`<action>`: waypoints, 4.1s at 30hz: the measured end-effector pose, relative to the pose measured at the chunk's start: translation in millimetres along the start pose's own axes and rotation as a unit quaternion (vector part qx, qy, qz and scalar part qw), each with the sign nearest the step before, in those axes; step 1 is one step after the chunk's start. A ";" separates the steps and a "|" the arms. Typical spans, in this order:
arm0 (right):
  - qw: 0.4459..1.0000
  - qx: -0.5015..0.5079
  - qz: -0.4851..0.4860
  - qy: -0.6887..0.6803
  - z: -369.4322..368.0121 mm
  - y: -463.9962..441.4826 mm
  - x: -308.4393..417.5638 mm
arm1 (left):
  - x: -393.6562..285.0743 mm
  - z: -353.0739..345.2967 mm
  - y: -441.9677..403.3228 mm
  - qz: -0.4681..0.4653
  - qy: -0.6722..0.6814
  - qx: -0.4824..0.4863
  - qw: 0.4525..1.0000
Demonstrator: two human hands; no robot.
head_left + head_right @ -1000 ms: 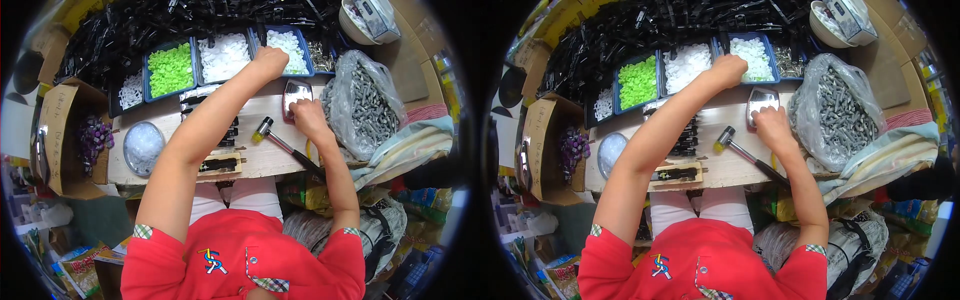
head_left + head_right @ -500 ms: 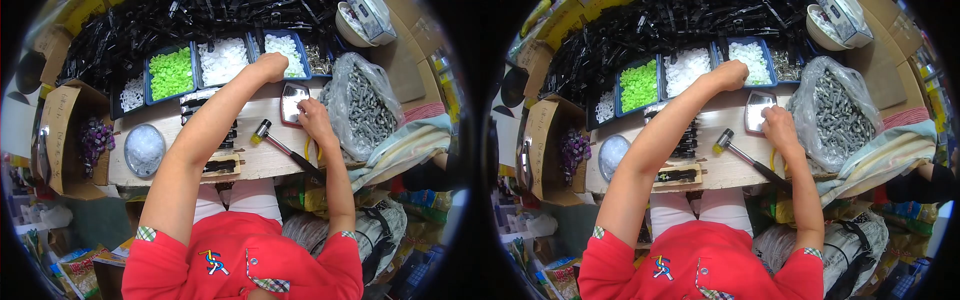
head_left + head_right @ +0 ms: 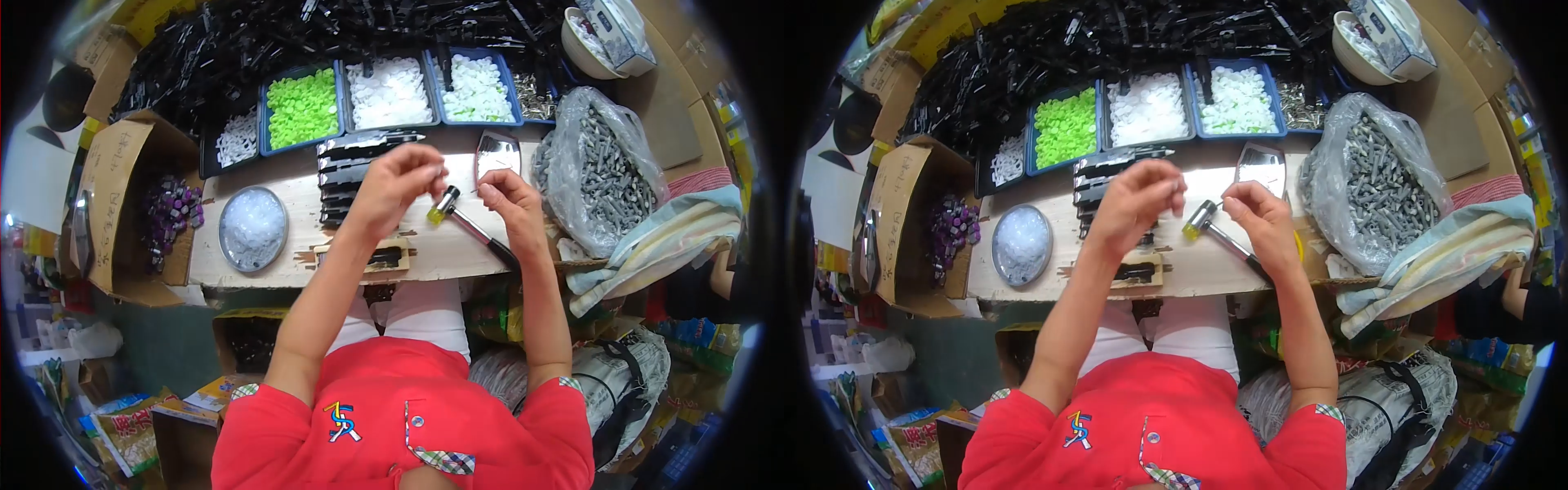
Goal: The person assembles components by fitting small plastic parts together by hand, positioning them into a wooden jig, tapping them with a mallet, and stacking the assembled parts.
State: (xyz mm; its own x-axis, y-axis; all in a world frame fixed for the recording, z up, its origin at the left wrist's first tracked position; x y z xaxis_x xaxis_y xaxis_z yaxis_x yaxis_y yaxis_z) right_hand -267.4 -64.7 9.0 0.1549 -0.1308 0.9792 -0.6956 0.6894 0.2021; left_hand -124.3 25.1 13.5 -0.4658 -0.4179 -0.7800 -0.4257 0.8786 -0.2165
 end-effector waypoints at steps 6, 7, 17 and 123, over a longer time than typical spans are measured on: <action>0.985 0.103 -0.036 -0.135 -67.4 22.4 -6.2 | 9.0 20.4 79.0 0.038 0.110 -0.067 0.991; 0.985 0.105 -0.037 -0.135 -75.5 24.9 -6.1 | 6.5 22.8 84.7 0.029 0.121 -0.072 0.990; 0.968 0.170 -0.094 -0.160 -116.7 31.5 -13.3 | -6.9 36.8 105.2 -0.019 0.115 -0.086 0.989; 0.772 -0.248 0.045 0.583 202.1 -21.0 0.7 | -168.5 292.1 -14.2 0.124 -0.844 -0.069 0.517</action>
State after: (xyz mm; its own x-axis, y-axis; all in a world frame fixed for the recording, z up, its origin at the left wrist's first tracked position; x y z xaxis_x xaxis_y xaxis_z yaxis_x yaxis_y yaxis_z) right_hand -394.5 -223.3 8.6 0.8496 0.4646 0.2496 -0.4304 0.8843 -0.1811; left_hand 186.8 150.6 -23.5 0.7718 0.6039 -0.1991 -0.6211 0.7830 -0.0329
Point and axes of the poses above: each hand's wrist, its own y-axis away from the middle knuckle, its own z-axis out of the back of the hand, x = y × z, the point moved 7 cm from there along -y, towards the middle knuckle, and after that the axes turned 13 degrees about -z, right-handed, at the moved point
